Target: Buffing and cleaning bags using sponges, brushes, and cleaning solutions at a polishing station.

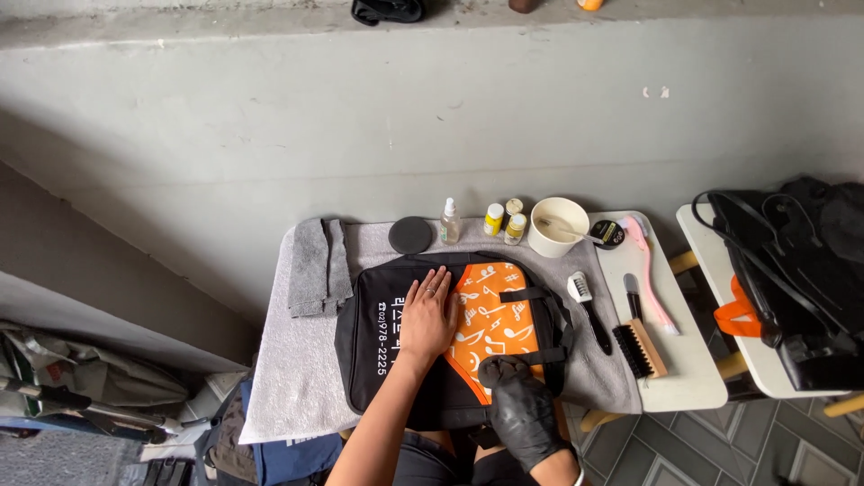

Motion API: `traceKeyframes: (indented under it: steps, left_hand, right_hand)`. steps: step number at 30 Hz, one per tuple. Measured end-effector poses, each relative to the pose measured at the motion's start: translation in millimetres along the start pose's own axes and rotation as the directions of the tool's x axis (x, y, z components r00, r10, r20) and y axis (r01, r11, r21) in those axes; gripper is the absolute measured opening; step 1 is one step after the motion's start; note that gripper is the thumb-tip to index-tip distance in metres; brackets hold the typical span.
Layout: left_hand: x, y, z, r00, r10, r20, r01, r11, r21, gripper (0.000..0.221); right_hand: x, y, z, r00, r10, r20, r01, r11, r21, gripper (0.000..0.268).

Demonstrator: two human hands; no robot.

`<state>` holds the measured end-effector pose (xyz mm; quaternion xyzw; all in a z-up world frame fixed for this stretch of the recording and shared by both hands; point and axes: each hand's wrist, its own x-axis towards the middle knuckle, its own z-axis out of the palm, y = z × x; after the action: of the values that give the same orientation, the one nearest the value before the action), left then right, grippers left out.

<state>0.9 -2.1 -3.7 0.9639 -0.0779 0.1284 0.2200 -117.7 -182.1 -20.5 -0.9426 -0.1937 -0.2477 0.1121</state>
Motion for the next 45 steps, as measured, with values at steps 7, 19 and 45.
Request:
traceKeyframes:
  steps: [7, 19, 45]
  left_hand:
    - [3, -1, -6, 0.998, 0.066, -0.021, -0.068, 0.993, -0.095, 0.054]
    - [3, 4, -13, 0.997, -0.026, 0.067, 0.028, 0.999, -0.028, 0.050]
    - [0, 7, -15, 0.997, -0.026, 0.066, 0.027, 0.999, -0.018, 0.051]
  right_hand:
    - [61, -3, -71, 1.000, 0.002, -0.011, 0.002, 0.931, 0.365, 0.029]
    - [133, 37, 90, 0.991, 0.133, -0.012, -0.131, 0.961, -0.245, 0.048]
    - [27, 21, 20, 0.991, -0.012, 0.135, 0.044, 0.971, -0.236, 0.052]
